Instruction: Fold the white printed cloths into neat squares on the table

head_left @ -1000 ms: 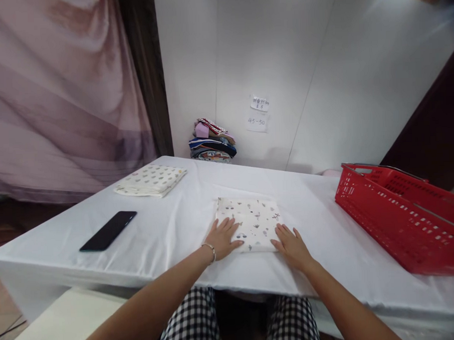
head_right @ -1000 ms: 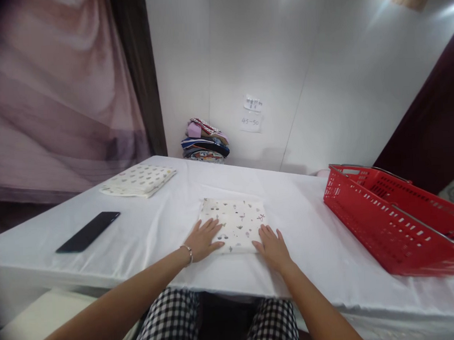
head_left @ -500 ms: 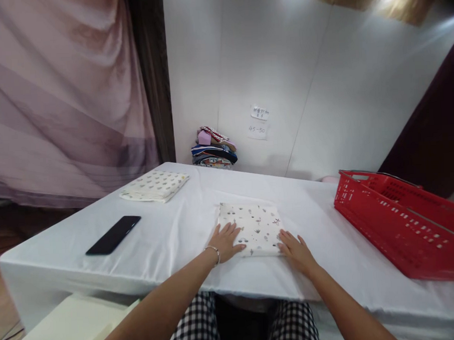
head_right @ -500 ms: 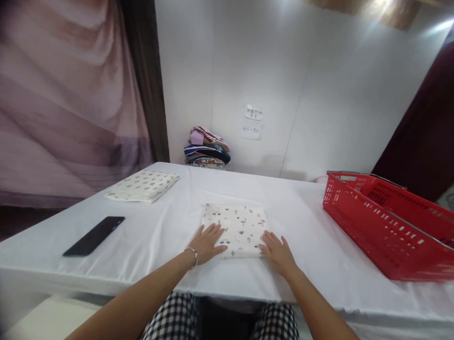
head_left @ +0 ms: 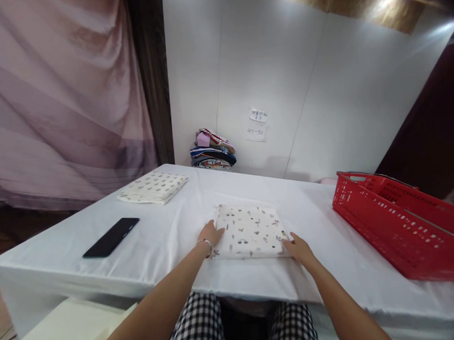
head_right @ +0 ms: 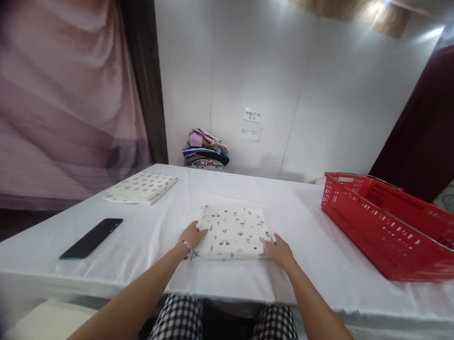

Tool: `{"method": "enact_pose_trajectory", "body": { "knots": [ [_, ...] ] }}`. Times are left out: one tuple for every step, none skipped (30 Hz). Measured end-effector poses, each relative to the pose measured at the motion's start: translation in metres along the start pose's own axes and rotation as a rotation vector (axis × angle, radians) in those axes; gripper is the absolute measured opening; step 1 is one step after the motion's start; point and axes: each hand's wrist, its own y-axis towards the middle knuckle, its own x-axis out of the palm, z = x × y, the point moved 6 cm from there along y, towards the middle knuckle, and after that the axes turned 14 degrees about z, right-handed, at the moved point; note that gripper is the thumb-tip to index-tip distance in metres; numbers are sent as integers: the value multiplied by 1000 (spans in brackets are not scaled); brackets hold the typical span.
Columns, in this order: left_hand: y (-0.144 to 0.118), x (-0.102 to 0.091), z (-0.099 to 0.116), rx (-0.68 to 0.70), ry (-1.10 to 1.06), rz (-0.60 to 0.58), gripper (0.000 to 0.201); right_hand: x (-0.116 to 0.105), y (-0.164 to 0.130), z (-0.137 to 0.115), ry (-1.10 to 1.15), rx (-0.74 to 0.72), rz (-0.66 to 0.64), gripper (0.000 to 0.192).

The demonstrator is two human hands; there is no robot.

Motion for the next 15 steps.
{"method": "enact_pose_trajectory", "body": {
  "knots": [
    [1,0,-2,-16,-9,-4,53,4,1,-1,32,41,-36,55],
    [1,1,-2,-31,-19,-6,52,7,3,-2,68,82,-60,54],
    [1,1,-3,-47,-30,-6,52,9,4,-3,119,120,-77,53],
    [0,2,-3,-67,-42,-5,53,9,7,-4,174,144,-81,52],
    [-2,3,-2,-89,-60,-1,53,9,11,-3,224,169,-79,53],
    [-6,5,0,-113,-87,-10,54,7,16,-2,263,187,-67,54],
    [-12,8,2,-139,-122,-36,54,4,24,0,279,190,-42,55],
    [-18,13,5,-163,-162,-76,54,-1,32,2,253,177,-8,55],
    [-26,18,8,-181,-205,-127,54,-5,41,3,194,153,32,55],
    [-33,22,11,-184,-236,-172,54,-9,49,3,125,119,67,54],
    [-39,24,14,-173,-253,-197,56,-11,55,-1,60,85,91,53],
    [-44,23,16,-153,-248,-188,58,-11,58,-8,11,42,103,52],
    [-46,19,18,-127,-225,-138,61,-10,58,-19,-17,-17,102,51],
    [-46,13,20,-90,-194,-58,62,-7,54,-33,-17,-89,95,50],
    [-45,5,24,-35,-159,41,61,-3,46,-52,-3,-186,79,49]
  ]
}}
